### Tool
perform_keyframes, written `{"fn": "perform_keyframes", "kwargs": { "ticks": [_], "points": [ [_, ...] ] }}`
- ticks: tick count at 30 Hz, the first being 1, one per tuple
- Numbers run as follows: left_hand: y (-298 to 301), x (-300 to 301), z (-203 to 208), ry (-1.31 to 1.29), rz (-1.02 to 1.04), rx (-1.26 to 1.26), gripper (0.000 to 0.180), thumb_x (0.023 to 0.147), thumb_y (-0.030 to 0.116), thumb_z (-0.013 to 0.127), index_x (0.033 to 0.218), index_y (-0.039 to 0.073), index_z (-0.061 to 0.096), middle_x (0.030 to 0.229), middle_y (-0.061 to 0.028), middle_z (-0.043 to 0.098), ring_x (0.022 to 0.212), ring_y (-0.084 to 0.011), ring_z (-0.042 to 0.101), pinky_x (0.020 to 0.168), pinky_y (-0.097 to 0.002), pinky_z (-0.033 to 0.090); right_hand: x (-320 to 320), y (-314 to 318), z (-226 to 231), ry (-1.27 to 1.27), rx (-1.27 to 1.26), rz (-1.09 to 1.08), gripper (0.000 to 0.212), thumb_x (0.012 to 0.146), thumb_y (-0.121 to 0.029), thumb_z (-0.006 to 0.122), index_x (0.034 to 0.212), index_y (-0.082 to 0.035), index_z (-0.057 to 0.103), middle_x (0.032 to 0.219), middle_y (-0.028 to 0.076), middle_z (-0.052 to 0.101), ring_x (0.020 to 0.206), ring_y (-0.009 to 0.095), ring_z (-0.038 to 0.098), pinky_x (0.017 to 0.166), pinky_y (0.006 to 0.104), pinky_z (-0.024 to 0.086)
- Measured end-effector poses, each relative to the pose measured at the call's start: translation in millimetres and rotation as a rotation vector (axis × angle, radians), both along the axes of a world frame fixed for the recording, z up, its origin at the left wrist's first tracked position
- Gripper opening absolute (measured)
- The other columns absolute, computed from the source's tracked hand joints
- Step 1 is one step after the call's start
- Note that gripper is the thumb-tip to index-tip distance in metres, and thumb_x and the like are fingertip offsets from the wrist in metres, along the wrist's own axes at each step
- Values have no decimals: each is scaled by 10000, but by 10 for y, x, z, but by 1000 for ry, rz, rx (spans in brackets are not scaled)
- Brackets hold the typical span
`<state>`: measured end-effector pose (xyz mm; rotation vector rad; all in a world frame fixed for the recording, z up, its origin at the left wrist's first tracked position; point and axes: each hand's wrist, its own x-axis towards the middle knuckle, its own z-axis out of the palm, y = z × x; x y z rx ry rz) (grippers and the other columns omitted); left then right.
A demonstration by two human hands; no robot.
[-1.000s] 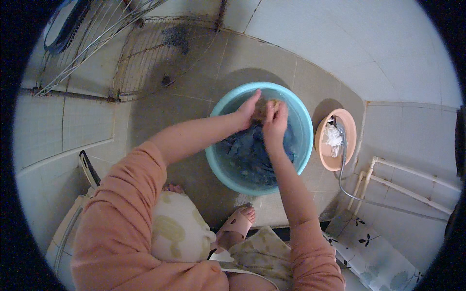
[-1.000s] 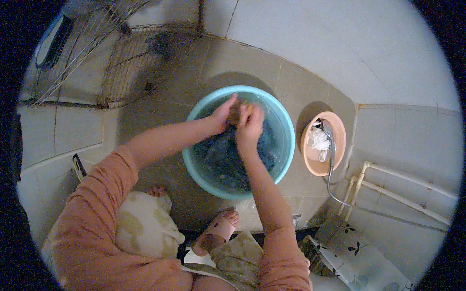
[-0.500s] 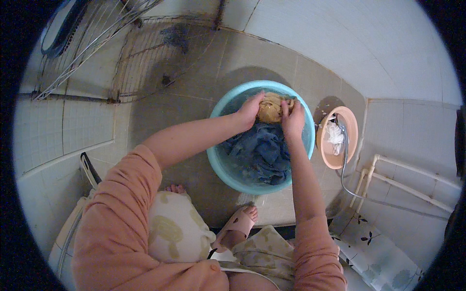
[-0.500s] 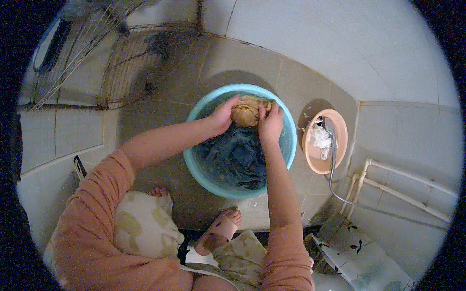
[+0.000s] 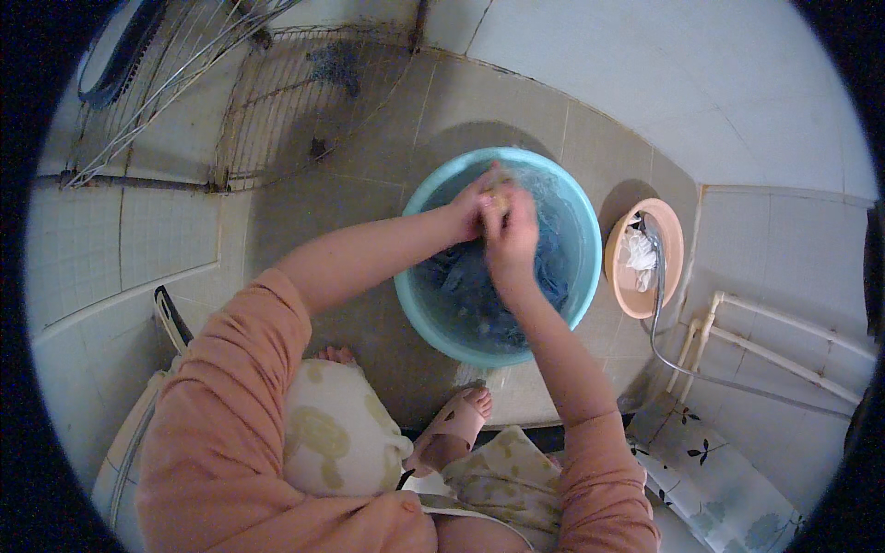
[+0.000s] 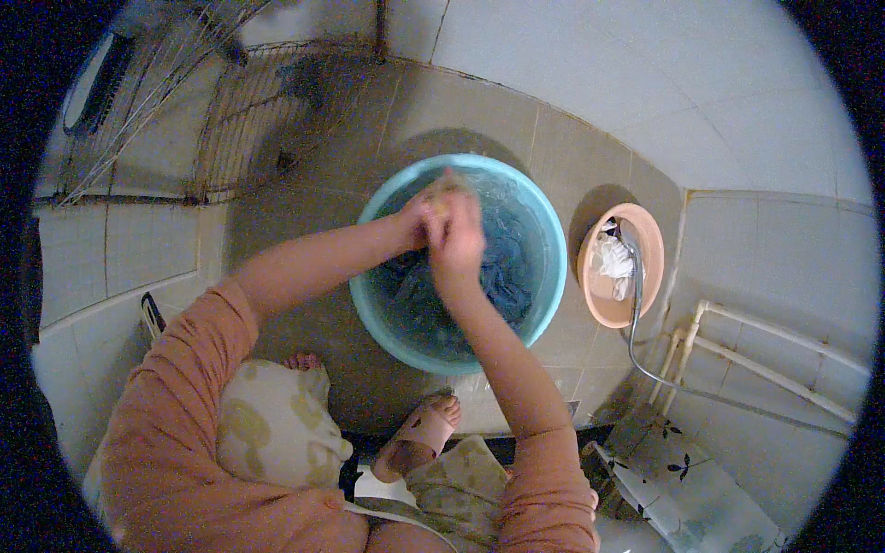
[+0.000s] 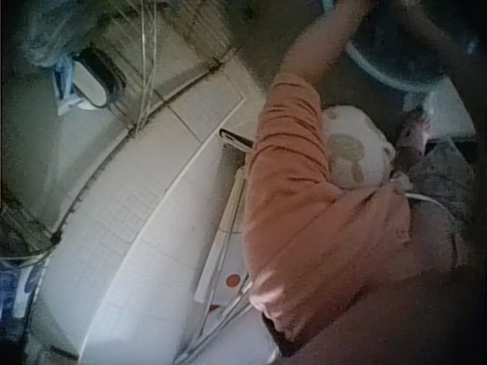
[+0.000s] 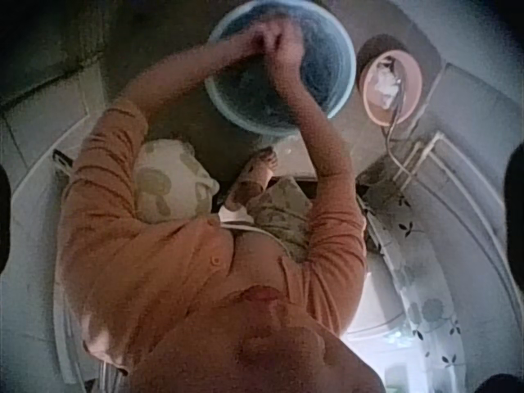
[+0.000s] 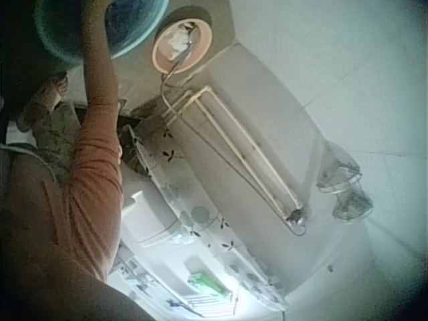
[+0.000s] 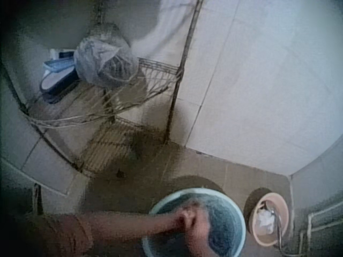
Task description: The person sits on the bathroom floor and hand washes several items of clothing in a blue basin using a handheld shower head. They scrub and rinse the clothes, then wring them out and place them into a separate pink basin.
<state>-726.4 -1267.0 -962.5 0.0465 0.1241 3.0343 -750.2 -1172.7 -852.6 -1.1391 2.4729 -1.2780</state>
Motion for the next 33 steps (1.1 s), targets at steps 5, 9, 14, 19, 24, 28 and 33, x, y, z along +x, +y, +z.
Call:
{"fn": "perform_keyframes", "kwargs": {
  "ticks": [5, 9, 14, 19, 24, 28, 33],
  "points": [
    [118, -31, 138, -229, 188, -207, 318, 905, 348, 405, 1074, 100, 510, 1087, -72, 552, 1027, -223, 510, 920, -365, 384, -111, -93, -85, 304, 85, 114, 233, 788, -281, 572, 896, -75, 564, 859, 178, 570, 724, 369, 574, 619, 448, 477],
    [147, -95, 432, -475, 244, -144, 316, 910, 303, 379, 1078, 79, 523, 1084, -71, 567, 1022, -203, 527, 909, -338, 393, -612, 23, -248, 208, 410, -73, 255, 819, -336, 508, 895, -101, 570, 794, 146, 593, 678, 363, 593, 570, 454, 479],
    [170, -73, 304, -616, 266, -421, 359, 905, 284, 381, 1131, 42, 518, 1141, -86, 559, 1049, -207, 521, 927, -351, 377, -679, 186, -530, 249, 499, -171, 279, 857, -318, 474, 1020, -92, 475, 844, 164, 600, 688, 403, 599, 599, 476, 493],
    [64, -35, 172, -644, 163, -562, 352, 894, 270, 402, 1140, 41, 507, 1148, -89, 541, 1057, -205, 505, 911, -350, 384, -780, 282, -1002, 196, 815, 15, 302, 863, -303, 471, 1099, -115, 451, 865, 171, 603, 751, 399, 604, 641, 490, 491],
    [69, -69, 387, -711, 123, -349, 379, 919, 360, 364, 1161, 95, 485, 1161, -72, 534, 1053, -225, 501, 947, -395, 358, -656, 141, -611, 67, 405, -105, 263, 829, -277, 552, 972, -57, 532, 903, 170, 596, 806, 367, 589, 704, 435, 470],
    [97, -21, 391, -520, 19, -196, 482, 910, 469, 313, 1190, 94, 428, 1196, -73, 486, 1113, -236, 459, 980, -391, 334, -11, 51, -16, 53, -45, -10, 274, 761, -211, 663, 926, -27, 546, 937, 168, 575, 795, 341, 568, 728, 366, 451],
    [40, -49, -241, 77, 432, -1820, 385, 913, 384, 314, 1103, 99, 489, 1123, -61, 547, 1100, -213, 480, 964, -351, 366, 165, -172, 70, 388, 171, 222, 357, 713, -387, 645, 881, -86, 553, 934, 124, 575, 724, 319, 600, 559, 404, 506]
  ]
}}
